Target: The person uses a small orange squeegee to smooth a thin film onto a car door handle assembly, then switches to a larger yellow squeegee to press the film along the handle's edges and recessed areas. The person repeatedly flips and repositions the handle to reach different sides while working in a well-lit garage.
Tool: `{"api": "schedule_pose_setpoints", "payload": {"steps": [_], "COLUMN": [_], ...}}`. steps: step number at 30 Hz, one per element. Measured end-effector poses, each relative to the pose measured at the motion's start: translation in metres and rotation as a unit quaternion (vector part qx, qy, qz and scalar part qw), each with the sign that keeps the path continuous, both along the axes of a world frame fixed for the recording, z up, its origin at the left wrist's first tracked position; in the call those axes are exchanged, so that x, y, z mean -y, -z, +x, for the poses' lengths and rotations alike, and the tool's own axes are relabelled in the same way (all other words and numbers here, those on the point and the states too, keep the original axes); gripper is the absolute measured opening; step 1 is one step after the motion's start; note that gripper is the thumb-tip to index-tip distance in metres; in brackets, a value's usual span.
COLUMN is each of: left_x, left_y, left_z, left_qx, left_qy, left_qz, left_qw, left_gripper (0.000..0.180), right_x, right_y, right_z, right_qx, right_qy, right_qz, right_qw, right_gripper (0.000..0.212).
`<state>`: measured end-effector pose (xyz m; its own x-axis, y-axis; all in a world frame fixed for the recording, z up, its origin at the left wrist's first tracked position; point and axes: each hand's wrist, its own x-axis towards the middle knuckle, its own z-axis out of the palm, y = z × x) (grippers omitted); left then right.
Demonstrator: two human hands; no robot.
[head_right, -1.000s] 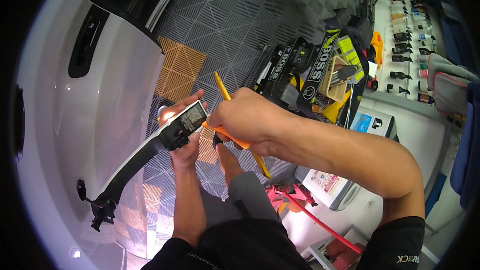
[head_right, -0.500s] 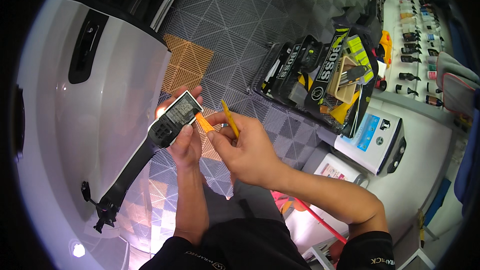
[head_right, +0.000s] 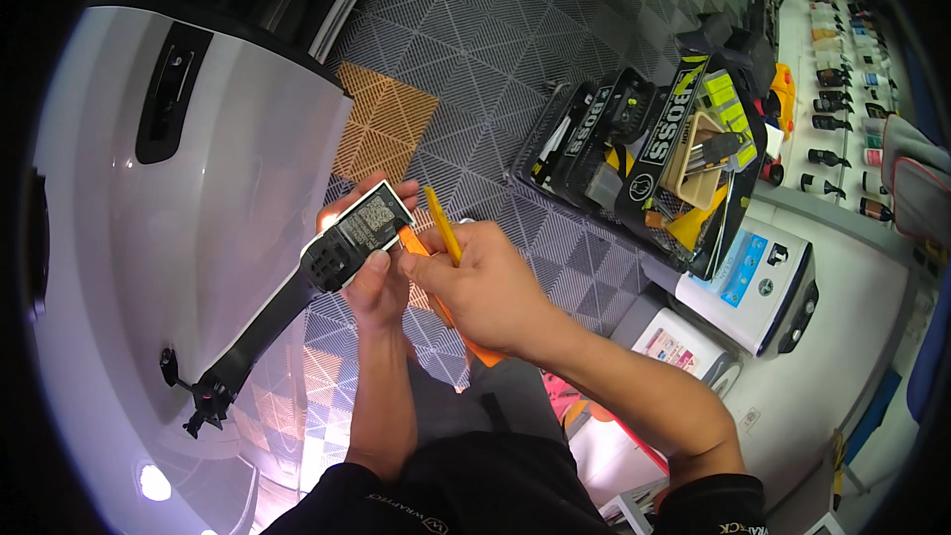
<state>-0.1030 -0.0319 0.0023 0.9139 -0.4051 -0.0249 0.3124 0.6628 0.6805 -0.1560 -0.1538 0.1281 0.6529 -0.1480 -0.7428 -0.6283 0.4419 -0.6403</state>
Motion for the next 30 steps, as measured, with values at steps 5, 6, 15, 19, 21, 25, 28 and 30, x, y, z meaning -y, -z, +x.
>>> {"api": "schedule_pose_setpoints", "payload": {"steps": [5,6,15,19,21,25,28,30], "left_x": [0.004,0.004,0.001,0.002,0.003,0.003,0.005,0.003], "left_y": [0.000,0.000,0.007,0.002,-0.002,-0.001,0.008,0.009], "left_z": [0.004,0.005,0.011,0.014,0.015,0.013,0.009,0.002], "left_qx": [-0.001,-0.008,-0.004,-0.012,-0.017,-0.021,-0.021,0.015], "left_qy": [-0.022,-0.026,-0.030,-0.053,-0.045,-0.042,-0.046,-0.037], "left_qz": [0.003,0.000,0.019,0.040,0.041,0.058,0.060,0.278], "left_qw": [1.000,1.000,0.999,0.998,0.998,0.997,0.997,0.960], "left_gripper": [0.067,0.067,0.064,0.066,0.066,0.063,0.062,0.063], "right_x": [-0.019,-0.022,-0.007,-0.028,-0.035,-0.041,-0.044,-0.045], "right_y": [0.008,0.008,0.006,0.012,0.016,0.020,0.023,0.021], "right_z": [0.005,0.007,0.023,0.022,0.020,0.015,0.016,0.015], "right_qx": [0.044,0.056,-0.039,0.023,0.063,0.073,0.116,0.136], "right_qy": [0.006,0.016,0.049,-0.015,-0.009,-0.007,0.031,0.031], "right_qz": [-0.139,-0.156,0.017,-0.196,-0.260,-0.324,-0.378,-0.406], "right_qw": [0.989,0.986,0.998,0.980,0.964,0.943,0.918,0.903], "right_gripper": [0.020,0.020,0.019,0.021,0.020,0.016,0.016,0.016]}}
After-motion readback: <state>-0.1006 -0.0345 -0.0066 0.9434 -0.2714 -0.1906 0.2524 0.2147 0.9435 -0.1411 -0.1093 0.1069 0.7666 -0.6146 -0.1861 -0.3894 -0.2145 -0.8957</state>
